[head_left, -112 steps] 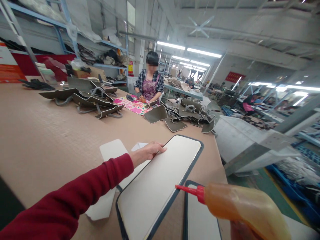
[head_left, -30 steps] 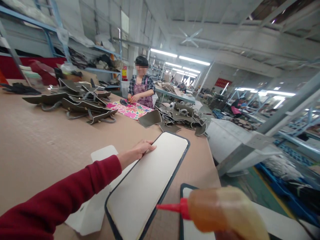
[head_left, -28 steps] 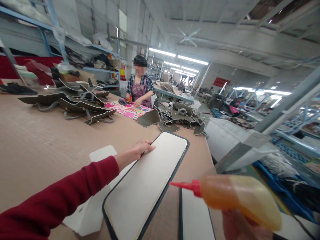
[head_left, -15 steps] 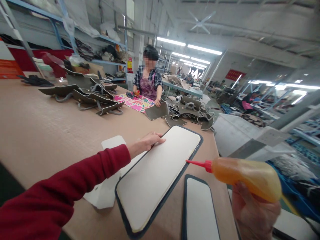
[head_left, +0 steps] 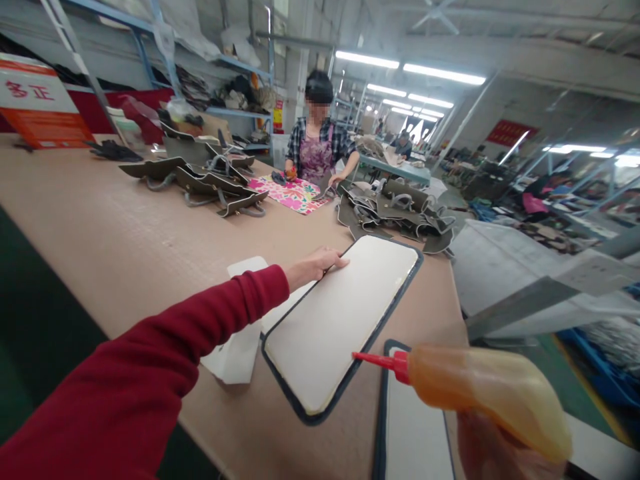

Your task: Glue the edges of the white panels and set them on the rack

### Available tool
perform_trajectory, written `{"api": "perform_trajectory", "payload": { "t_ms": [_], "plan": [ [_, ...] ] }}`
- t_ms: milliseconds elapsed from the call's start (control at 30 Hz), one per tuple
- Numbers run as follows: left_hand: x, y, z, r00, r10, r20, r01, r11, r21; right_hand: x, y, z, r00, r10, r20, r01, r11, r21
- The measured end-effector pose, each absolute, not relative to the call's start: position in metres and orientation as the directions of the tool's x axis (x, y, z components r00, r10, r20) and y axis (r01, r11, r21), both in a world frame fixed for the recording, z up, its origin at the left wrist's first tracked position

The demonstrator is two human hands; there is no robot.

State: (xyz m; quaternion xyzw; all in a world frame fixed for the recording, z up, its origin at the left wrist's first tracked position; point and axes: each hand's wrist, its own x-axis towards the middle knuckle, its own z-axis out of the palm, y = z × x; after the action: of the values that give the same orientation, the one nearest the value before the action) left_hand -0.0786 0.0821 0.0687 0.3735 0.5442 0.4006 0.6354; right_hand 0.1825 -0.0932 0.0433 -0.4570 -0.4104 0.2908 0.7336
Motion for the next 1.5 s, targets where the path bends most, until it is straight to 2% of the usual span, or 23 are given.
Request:
{"api": "perform_trajectory", "payload": {
  "t_ms": [133,300,500,700,867,1000,1067,1133,1200,1300,1367,1433,1500],
  "plan": [
    [-0.081,0.086,0.068,0.071,0.921,-0.382,-0.115,0.388,0.914,0.176,-0.111,0.03,0.435,0.863,0.256,-0.112,0.334,-0.936],
    [-0.079,0.083,0.067,0.045,0.941,-0.336,-0.119,0.339,0.933,0.166,-0.109,0.036,0.486,0.861,0.152,-0.227,0.292,-0.929],
    [-0.054,0.063,0.067,0.143,0.945,-0.293,-0.135,0.312,0.941,0.172,-0.05,0.074,0.527,0.779,0.339,-0.201,0.502,-0.841],
    [-0.045,0.047,0.075,0.282,0.927,-0.248,-0.206,0.311,0.928,0.182,-0.033,0.07,0.529,0.751,0.395,-0.088,0.512,-0.855],
    [-0.047,0.053,0.068,0.374,0.89,-0.259,-0.236,0.362,0.902,0.189,-0.041,0.061,0.545,0.741,0.392,-0.076,0.509,-0.857],
    [-0.047,0.06,0.061,0.36,0.883,-0.303,-0.2,0.39,0.899,0.174,-0.073,0.028,0.54,0.776,0.325,-0.037,0.408,-0.912],
    [-0.048,0.061,0.058,0.334,0.893,-0.302,-0.193,0.378,0.905,0.163,-0.091,0.012,0.504,0.834,0.225,-0.088,0.309,-0.947],
    [-0.047,0.059,0.057,0.319,0.901,-0.293,-0.189,0.363,0.912,0.158,-0.096,0.01,0.499,0.846,0.186,-0.117,0.279,-0.953],
    [-0.047,0.055,0.058,0.317,0.904,-0.287,-0.181,0.354,0.917,0.164,-0.083,0.024,0.525,0.82,0.229,-0.118,0.336,-0.934],
    [-0.043,0.049,0.062,0.357,0.895,-0.269,-0.166,0.344,0.924,0.184,-0.046,0.051,0.641,0.647,0.412,-0.03,0.558,-0.83],
    [-0.041,0.049,0.064,0.385,0.887,-0.255,-0.168,0.339,0.926,0.19,-0.032,0.057,0.673,0.588,0.449,-0.002,0.609,-0.793],
    [-0.04,0.051,0.065,0.39,0.884,-0.259,-0.172,0.346,0.922,0.183,-0.038,0.047,0.634,0.637,0.439,-0.011,0.575,-0.818],
    [-0.041,0.054,0.063,0.369,0.888,-0.275,-0.168,0.355,0.92,0.167,-0.06,0.028,0.53,0.764,0.368,-0.044,0.458,-0.888]
  ]
}}
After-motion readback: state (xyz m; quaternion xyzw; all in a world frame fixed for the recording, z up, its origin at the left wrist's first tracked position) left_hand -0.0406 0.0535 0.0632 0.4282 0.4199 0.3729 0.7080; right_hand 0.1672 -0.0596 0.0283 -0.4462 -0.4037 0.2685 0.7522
